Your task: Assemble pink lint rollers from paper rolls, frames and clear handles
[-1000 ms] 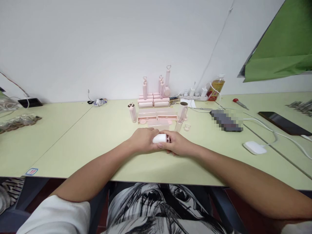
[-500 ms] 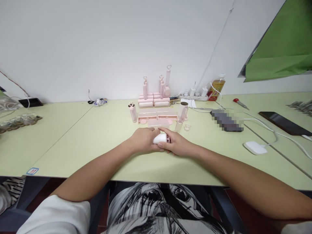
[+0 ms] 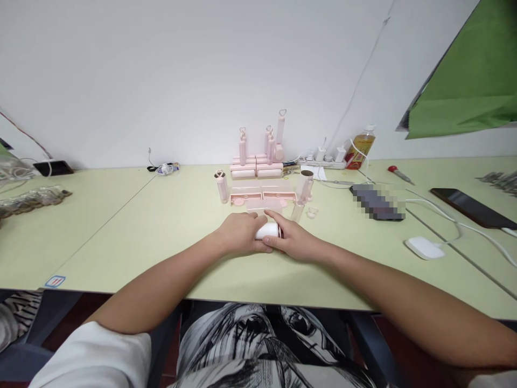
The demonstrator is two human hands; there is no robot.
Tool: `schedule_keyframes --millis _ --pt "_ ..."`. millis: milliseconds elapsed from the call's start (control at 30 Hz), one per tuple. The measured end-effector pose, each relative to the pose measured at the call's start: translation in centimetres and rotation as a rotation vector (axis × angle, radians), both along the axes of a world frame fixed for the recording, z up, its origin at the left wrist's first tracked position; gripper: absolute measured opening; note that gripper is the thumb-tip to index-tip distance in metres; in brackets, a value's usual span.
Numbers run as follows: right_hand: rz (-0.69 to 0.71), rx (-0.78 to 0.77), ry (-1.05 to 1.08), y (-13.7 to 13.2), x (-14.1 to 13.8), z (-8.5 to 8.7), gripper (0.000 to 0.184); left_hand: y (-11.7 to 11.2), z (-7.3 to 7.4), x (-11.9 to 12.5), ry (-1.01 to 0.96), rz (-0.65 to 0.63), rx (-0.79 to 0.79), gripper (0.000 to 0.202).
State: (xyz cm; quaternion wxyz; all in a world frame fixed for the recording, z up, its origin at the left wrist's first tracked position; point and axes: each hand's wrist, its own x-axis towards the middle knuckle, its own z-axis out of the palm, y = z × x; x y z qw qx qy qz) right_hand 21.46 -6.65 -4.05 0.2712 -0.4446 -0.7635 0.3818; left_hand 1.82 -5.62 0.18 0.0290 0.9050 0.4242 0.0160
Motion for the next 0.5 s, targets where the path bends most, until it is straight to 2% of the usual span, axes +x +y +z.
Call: schedule_keyframes --millis 133,267,400,500 --pt "0.005 0.023 0.018 0.0 -0.1 0.3 0.075 0.1 0.0 0.0 -0.036 0.003 -0.036 0.062" --pt "0.016 0.118 -0.015 -0.1 0.0 1.0 0.061 0.3 0.2 -0.2 -0.061 0.015 -0.099 0.061" --pt "-0.145 0.305 -0.156 -0.3 0.5 2.3 0.047 0.6 0.3 -0.7 0.004 0.054 -0.144 0.061" --pt "-0.312 0.517 -0.048 -0.6 1.3 3.7 0.029 0.8 0.2 -0.9 0.030 0.074 -0.138 0.065"
